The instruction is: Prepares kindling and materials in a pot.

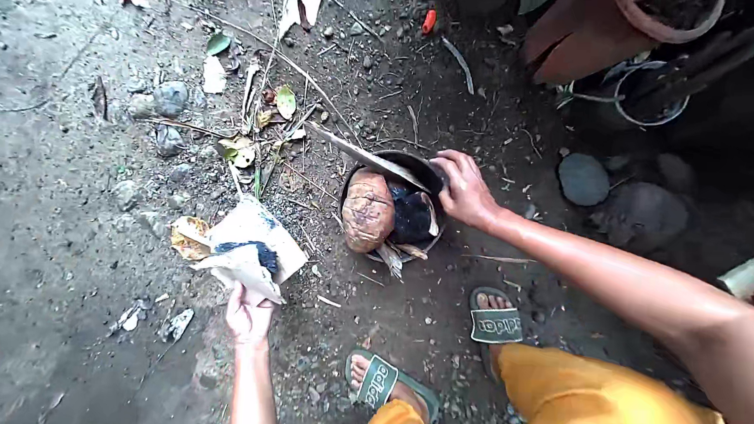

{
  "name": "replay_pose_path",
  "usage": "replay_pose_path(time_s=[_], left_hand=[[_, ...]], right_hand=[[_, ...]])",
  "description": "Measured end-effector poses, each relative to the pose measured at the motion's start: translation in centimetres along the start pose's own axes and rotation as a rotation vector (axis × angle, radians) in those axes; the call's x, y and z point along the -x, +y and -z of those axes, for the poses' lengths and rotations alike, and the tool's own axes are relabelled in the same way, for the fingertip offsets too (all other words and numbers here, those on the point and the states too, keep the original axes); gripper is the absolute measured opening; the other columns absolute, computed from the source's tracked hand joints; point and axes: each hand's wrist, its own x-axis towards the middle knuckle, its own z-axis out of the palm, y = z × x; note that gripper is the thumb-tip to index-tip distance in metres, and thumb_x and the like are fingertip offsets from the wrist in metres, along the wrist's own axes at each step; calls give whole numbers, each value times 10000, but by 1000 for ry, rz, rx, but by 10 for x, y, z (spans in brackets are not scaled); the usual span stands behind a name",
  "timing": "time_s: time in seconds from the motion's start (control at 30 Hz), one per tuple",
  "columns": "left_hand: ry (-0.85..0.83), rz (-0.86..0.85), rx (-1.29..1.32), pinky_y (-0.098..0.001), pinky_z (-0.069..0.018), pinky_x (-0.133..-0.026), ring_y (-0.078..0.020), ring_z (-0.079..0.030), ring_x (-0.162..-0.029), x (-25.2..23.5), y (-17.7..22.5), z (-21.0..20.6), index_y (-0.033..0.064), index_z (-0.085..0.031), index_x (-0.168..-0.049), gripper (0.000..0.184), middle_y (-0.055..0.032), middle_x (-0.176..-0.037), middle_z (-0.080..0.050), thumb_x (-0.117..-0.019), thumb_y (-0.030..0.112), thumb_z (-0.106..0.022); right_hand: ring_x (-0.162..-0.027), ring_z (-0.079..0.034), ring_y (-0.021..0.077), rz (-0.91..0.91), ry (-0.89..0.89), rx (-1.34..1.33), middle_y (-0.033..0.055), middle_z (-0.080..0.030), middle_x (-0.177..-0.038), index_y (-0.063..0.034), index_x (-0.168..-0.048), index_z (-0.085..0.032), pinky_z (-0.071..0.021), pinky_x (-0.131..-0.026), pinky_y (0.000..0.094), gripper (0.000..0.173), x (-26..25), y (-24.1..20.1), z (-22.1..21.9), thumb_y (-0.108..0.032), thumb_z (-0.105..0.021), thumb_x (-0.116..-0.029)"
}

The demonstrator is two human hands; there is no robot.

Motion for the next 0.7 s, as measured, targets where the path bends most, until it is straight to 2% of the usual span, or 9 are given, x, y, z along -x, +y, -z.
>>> replay_pose_path(time_s=[0.07, 0.1, 0.17, 0.2, 0.27, 0.37, 0.47, 0.57, 0.7], left_hand=[[36, 4, -15, -291, -640, -667, -115, -751, -813, -5, -15, 6, 134, -614, -1053, 481, -12, -913, -764, -1117, 270, -157], [51, 1, -14, -291, -640, -661, -119, -752, -807, -6, -23, 9, 128, -609, -1057, 459, -16, -908, -763, -1115, 258, -173], [66, -1, -2, -306, -641, -667, -133, -752, -807, -8, -36, 17, 115, -601, -1076, 412, -29, -914, -760, -1111, 237, -209], [59, -9, 7, -317, -642, -686, -143, -751, -823, -10, -41, 20, 108, -592, -1099, 386, -37, -928, -755, -1110, 229, -225], [56, -59, 18, -318, -638, -703, -142, -746, -838, -15, -44, 24, 98, -581, -1129, 351, -39, -942, -749, -1112, 215, -250], [141, -166, 60, -305, -621, -709, -121, -720, -848, -5, -33, 12, 106, -549, -1148, 293, -24, -953, -714, -1116, 222, -281], [174, -278, 117, -309, -605, -718, -122, -697, -881, 3, -15, 2, 119, -532, -1191, 285, -23, -994, -683, -1120, 244, -286], [145, -337, 145, -310, -613, -721, -115, -709, -879, 5, -15, 11, 135, -544, -1156, 320, -15, -976, -701, -1118, 262, -253], [184, -320, 143, -329, -619, -713, -143, -715, -861, 18, -29, 26, 106, -545, -1154, 293, -45, -967, -703, -1110, 236, -286]], right_hand=[[-1251, -577, 450, 461, 56, 61, 249, -621, -1326, 7, -1214, -687, -468, -1039, 609, 439, -12, -18, -4, 64, -662, -779], [-1298, -559, 413, 637, -6, 108, 200, -615, -1370, -54, -1241, -692, -455, -1075, 591, 533, -19, -28, -9, 89, -708, -727], [-1446, -422, 403, 882, -197, 271, 185, -477, -1550, -132, -1439, -585, -318, -1183, 609, 902, -33, -49, -23, 94, -839, -604], [-1481, -366, 416, 961, -289, 359, 197, -415, -1596, -146, -1513, -510, -249, -1205, 631, 1000, -43, -58, -28, 78, -862, -604], [-1491, -334, 444, 1031, -439, 442, 202, -404, -1602, -161, -1541, -474, -173, -1211, 672, 1014, -63, -76, -32, 87, -856, -635], [-1324, -500, 459, 999, -491, 438, 222, -534, -1456, -115, -1493, -511, -237, -1166, 689, 973, -76, -93, -31, -55, -921, -613], [-1354, -491, 444, 826, -448, 269, 221, -495, -1509, -84, -1539, -431, -325, -1147, 641, 1059, -75, -118, -3, -273, -961, -642], [-1308, -537, 394, 710, -369, -150, 248, -546, -1419, -16, -1519, -412, -428, -1111, 564, 1116, -71, -127, 33, -219, -982, -582], [-1190, -609, 219, 351, -257, -531, 146, -589, -1347, -85, -1488, -389, -522, -1011, 442, 987, -49, -88, 81, -304, -850, -643]])
